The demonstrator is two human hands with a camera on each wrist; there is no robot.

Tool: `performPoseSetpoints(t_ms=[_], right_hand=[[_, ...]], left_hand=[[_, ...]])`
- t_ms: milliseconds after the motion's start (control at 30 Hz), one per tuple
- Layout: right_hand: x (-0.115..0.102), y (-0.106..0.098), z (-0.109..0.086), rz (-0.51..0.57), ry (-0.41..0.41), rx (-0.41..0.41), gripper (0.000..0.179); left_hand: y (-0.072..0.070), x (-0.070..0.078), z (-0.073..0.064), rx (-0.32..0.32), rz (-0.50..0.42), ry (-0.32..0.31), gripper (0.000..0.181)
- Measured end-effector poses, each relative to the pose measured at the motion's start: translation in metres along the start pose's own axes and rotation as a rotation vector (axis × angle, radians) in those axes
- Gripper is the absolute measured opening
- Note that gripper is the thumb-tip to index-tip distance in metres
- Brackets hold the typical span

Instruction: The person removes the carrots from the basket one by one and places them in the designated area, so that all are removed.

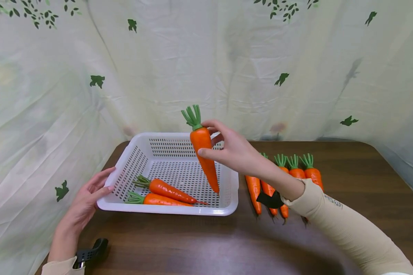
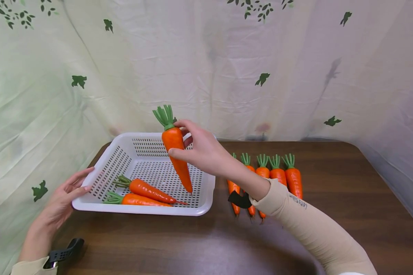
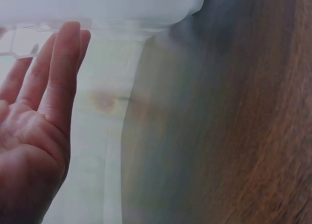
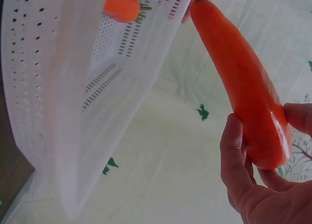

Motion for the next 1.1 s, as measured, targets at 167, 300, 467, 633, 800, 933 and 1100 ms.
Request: performPoseSetpoints(t_ms=[167, 300, 467, 633, 800, 933, 1100], right_hand=[[0.005, -0.009, -0.01, 0.034, 0.001, 0.012, 0.058], [0.009, -0.014, -0.019, 0.046, 0.009, 0.02, 0.057], [0.015, -0.021, -0.031, 0.007, 0.044, 0.036, 0.057], [0.021, -0.03, -0.045, -0.031, 0.085, 0.051, 0.059], [0.029, -0.038, -0.058, -0.04, 0.097, 0.059, 0.06], [0.036, -0.043, -0.068, -0.045, 0.096, 0.037, 0.06], [0.044, -0.05, -0.081, -0.093, 0.123, 0.025, 0.06]], left_hand=[[0.0, 0.0, 0.0, 0.001, 0.003, -0.009, 0.057], [0.0, 0.001, 0.0, 0.004, 0.012, -0.019, 0.057], [0.001, 0.001, 0.001, -0.001, 0.003, -0.017, 0.057], [0.001, 0.001, 0.002, -0.003, -0.006, -0.017, 0.057], [0.001, 0.001, 0.002, -0.003, -0.008, -0.017, 0.057], [0.0, 0.0, 0.001, -0.001, -0.013, -0.017, 0.056], [-0.001, 0.0, 0.001, 0.007, -0.01, -0.02, 0.056]])
Point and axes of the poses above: each hand's wrist, its own z-axis towards the middle knuckle, its own y-axis out of the palm, x = y × z, the point moved 3 cm from there along z, towards the middle knuckle, and after that the axes turned 2 degrees about z, right-handed, at the moved point
